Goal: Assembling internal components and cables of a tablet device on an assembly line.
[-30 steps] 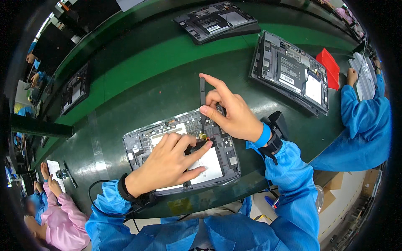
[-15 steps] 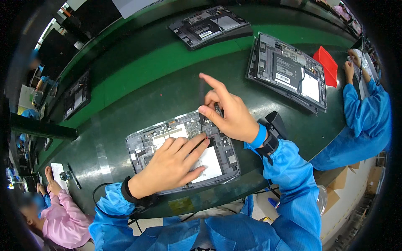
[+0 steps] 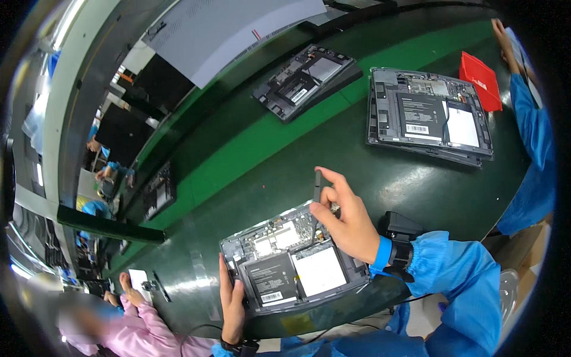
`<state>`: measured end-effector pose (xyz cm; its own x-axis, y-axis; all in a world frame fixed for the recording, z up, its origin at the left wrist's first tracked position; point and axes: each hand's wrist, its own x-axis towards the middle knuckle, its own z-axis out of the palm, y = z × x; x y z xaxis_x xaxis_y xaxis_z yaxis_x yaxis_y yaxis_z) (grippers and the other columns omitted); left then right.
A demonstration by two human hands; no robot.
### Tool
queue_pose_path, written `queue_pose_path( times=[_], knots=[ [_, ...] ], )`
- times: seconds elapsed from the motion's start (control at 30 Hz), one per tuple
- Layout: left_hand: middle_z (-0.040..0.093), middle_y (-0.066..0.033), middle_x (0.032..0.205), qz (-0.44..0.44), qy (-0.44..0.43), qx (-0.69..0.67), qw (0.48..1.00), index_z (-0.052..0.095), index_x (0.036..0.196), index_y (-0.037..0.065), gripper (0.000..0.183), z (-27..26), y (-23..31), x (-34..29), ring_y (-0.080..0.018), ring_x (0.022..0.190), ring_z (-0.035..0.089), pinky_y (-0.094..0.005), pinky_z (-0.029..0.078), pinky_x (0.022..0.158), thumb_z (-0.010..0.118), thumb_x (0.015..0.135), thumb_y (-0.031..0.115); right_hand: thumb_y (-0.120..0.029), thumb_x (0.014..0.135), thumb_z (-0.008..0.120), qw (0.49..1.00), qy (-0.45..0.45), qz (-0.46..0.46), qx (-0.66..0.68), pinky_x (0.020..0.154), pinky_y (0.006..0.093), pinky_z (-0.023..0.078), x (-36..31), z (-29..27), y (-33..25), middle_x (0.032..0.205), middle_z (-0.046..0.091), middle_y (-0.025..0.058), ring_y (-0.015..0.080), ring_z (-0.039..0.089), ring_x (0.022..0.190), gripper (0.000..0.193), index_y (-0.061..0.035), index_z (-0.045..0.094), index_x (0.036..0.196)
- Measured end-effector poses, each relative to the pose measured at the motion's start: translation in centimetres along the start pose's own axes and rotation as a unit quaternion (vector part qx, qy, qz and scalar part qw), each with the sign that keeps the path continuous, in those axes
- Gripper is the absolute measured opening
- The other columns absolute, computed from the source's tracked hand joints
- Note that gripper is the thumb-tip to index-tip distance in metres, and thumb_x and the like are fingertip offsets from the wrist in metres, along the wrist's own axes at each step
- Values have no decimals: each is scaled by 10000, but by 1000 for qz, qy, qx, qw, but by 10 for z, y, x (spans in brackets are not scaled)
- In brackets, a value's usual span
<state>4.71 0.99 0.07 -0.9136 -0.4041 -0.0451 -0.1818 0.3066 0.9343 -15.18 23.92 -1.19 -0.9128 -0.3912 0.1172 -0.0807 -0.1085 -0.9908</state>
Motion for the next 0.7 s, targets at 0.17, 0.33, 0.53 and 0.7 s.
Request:
queue_pose_path(
  times=[0.17,0.33,0.53,0.7],
  knots=[
    [302,-182,1680,-7,36,-141,989,219,1640,-9,705,-2,31,26,-257,1502,377,-365,286,1234,546,1016,28,-62,987,635,994,37,-13,102,805,244,412,3,-11,3,790,530,15,94,500,771,596,13,374,1517],
    [354,-144,1663,-79,27,-250,965,279,1637,29,762,8,34,46,-243,1474,421,-347,339,1205,536,923,-41,-61,981,645,987,75,-30,138,776,252,418,8,-16,6,789,533,10,87,498,764,591,9,387,1508],
    [440,-177,1584,-92,50,-331,938,224,1657,93,801,14,47,26,-305,1375,539,-429,495,1120,523,920,-4,-41,991,626,986,51,-41,151,674,241,385,17,-21,4,764,503,-10,68,468,723,552,-4,408,1497],
    [671,-122,1253,-186,57,-378,905,515,1405,15,413,17,41,25,-247,1079,706,-388,597,938,529,993,45,-25,998,613,980,61,-25,187,670,228,380,19,-26,0,777,497,-22,51,465,733,550,4,396,1502]
  ],
)
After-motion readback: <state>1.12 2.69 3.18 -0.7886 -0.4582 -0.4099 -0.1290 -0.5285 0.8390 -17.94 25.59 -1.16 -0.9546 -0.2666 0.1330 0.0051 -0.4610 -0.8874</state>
